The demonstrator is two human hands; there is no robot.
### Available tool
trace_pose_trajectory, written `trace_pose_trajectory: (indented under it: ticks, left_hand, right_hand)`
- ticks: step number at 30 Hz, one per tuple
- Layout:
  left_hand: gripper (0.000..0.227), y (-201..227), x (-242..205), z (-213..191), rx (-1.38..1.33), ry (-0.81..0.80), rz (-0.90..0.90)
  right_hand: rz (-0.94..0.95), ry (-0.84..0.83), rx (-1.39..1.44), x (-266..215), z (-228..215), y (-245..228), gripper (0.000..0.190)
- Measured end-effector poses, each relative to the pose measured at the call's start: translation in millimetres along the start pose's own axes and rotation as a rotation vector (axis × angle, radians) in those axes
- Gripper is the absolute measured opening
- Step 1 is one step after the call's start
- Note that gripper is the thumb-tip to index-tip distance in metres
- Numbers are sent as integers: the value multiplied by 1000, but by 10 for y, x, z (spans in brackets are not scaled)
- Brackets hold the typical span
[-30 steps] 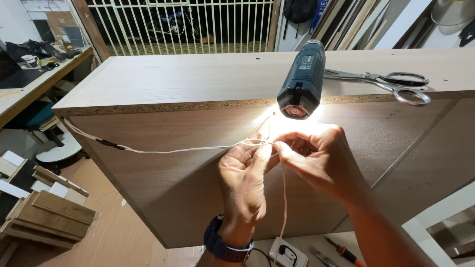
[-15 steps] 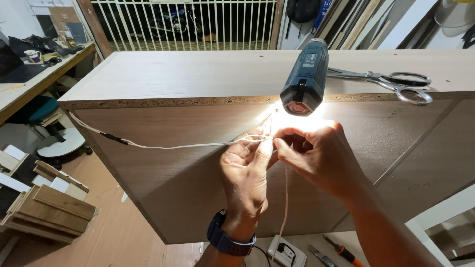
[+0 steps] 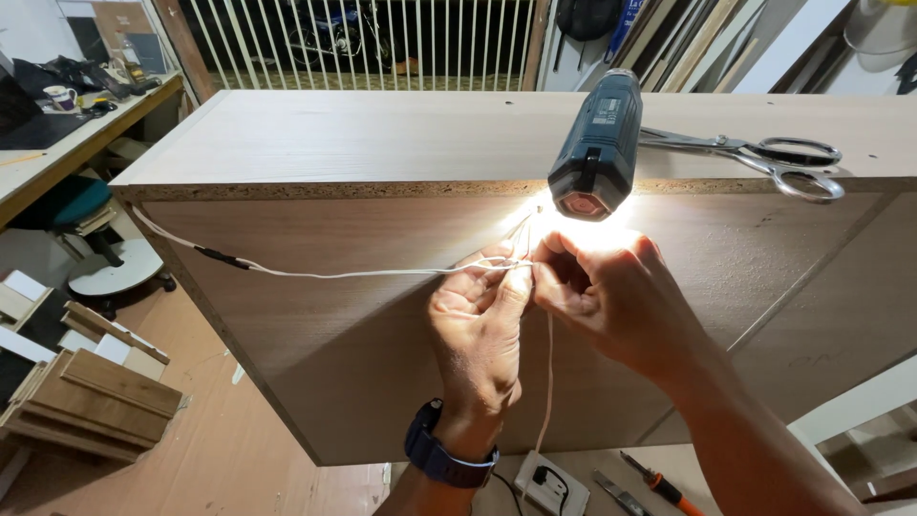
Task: Soldering electrical wires together and insulating the connection with electrical tape on a wooden cabinet.
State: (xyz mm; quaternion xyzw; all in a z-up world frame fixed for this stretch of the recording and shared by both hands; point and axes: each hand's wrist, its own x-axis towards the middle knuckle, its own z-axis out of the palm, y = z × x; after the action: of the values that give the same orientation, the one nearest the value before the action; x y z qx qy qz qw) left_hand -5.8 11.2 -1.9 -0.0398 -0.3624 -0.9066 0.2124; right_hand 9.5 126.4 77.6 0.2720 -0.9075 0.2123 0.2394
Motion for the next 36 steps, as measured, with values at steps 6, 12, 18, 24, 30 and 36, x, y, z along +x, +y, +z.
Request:
trace_pose_trajectory:
  ticks: [6, 12, 18, 24, 30, 36]
  left_hand:
    - [16, 28, 10, 17, -12, -29, 26]
    - [13, 1, 29, -50, 0, -24, 4]
    - [12, 72, -7, -103, 44, -67, 44]
    - [20, 274, -179, -223, 207, -18, 54]
    - [21, 391, -205, -417, 731, -129, 686]
    - [55, 515, 114, -416, 1378, -281, 1187]
  right_hand:
    - [-30, 92, 73, -17, 148, 26, 12]
    - [-82, 231, 123, -38, 275, 31, 14]
    - [15, 253, 223, -96, 317, 27, 7]
    - [148, 231, 456, -185, 437, 167, 12]
    - [194, 184, 700, -309, 575, 267, 22]
    - [194, 220, 602, -373, 454, 245, 17]
